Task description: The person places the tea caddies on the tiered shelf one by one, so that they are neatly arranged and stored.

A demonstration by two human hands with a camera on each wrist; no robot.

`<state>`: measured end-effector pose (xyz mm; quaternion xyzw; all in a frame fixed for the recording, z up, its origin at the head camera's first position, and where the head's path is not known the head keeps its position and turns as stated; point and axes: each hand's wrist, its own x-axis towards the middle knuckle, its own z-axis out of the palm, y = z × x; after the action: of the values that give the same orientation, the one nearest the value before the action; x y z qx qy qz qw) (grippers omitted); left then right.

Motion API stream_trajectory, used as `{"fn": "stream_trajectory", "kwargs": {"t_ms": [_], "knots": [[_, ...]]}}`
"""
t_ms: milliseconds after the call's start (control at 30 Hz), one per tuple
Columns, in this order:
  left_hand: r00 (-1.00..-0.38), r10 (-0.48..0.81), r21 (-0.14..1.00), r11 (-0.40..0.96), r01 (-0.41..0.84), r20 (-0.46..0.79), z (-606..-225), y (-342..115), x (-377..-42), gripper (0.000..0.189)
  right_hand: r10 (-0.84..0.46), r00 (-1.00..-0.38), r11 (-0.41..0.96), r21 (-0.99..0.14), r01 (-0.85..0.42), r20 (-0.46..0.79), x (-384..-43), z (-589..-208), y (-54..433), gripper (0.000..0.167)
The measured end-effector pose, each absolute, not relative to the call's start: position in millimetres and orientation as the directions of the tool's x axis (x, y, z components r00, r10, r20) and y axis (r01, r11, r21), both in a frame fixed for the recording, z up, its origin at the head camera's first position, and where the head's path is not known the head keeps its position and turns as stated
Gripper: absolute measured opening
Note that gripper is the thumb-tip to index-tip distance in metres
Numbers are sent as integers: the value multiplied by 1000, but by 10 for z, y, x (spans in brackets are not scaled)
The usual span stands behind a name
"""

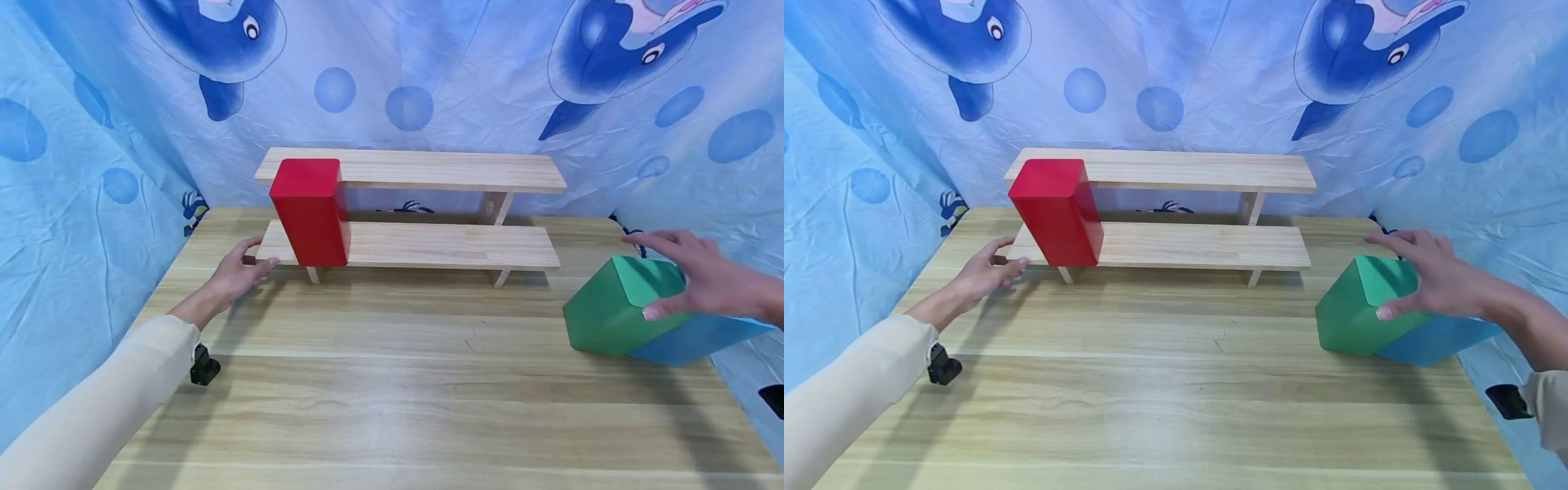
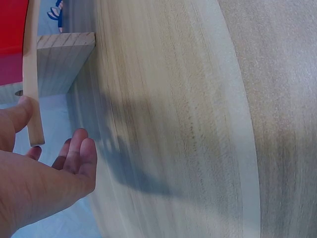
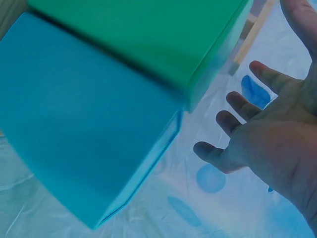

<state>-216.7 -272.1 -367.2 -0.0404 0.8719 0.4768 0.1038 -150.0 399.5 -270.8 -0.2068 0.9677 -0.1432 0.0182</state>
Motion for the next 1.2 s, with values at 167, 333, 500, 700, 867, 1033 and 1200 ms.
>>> {"fn": "stream_trajectory", "kwargs": {"t_ms": [167,333,500,700,867,1033,1200], "knots": [[-974,27,824,539,-175,-224,-3674,-2716,-2166,85,-416,-908,877,-247,-412,37,-1475,-2773,4099,125],[-973,22,822,540,-180,-228,-3678,-2715,-2162,85,-403,-915,889,-232,-395,15,-1451,-2830,4160,130],[-975,23,820,544,-174,-223,-3670,-2712,-2158,85,-364,-931,913,-213,-349,-34,-1447,-2865,4180,129],[-973,22,819,545,-180,-228,-3665,-2704,-2162,85,-381,-923,904,-226,-363,-44,-1442,-2892,4208,130],[-974,25,822,541,-178,-227,-3660,-2702,-2160,84,-366,-929,915,-205,-348,-57,-1445,-2898,4206,131],[-973,26,821,542,-179,-229,-3667,-2708,-2159,83,-320,-943,934,-197,-299,-86,-1458,-2909,4180,129],[-972,30,825,535,-183,-235,-3673,-2714,-2170,85,-287,-952,942,-214,-260,-108,-1466,-2924,4159,122]]}}
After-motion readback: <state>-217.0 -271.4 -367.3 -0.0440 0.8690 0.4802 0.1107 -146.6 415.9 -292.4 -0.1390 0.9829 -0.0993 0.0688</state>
